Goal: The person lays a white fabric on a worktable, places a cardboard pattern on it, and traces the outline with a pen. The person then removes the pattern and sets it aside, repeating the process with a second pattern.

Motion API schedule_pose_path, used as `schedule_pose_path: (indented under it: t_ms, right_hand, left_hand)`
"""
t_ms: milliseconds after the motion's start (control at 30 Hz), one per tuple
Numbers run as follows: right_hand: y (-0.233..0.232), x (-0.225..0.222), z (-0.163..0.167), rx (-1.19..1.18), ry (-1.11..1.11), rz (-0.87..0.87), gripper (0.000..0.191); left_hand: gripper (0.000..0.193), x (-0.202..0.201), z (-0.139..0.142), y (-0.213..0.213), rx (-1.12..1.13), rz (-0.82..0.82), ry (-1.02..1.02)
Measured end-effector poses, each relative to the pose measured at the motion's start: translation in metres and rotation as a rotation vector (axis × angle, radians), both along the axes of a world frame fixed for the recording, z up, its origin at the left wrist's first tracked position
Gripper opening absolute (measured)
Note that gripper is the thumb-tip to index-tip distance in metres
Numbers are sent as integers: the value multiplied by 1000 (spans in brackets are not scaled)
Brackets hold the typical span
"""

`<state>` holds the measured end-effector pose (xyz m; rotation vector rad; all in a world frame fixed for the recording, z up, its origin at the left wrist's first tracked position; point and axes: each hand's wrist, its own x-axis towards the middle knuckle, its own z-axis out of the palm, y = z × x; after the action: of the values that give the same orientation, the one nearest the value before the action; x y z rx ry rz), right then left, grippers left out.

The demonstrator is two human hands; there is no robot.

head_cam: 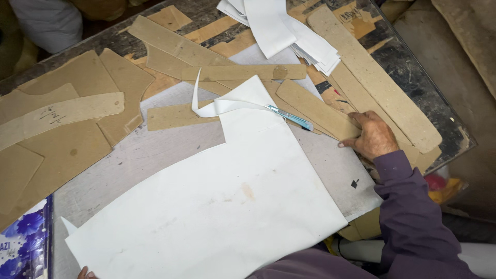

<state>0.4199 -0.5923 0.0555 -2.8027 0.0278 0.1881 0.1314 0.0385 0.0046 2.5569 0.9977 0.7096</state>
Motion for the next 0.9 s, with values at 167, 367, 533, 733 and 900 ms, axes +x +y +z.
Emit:
schedule_pose_path:
  t_ms: [167,367,533,733,900]
  right_hand:
    - [-17,4,-7,89,-196,111,88]
    - [-22,-5,-19,150,-124,79,76]
    - [-23,-9,-28,356,-64,49,40]
    - [-27,-2,-37,297,-1,-16,35]
    - [-26,0,-44,274,-30,-20,34]
  left_hand:
    - [22,9,8,-16,14,-3,10]
    - [21,-5,-9,7,86,10,30]
    - [20,-20,-4,2,181,46,54]
    - [19,-24,4,-2,224,116,156]
    - [19,-27,1,0,197,168,116]
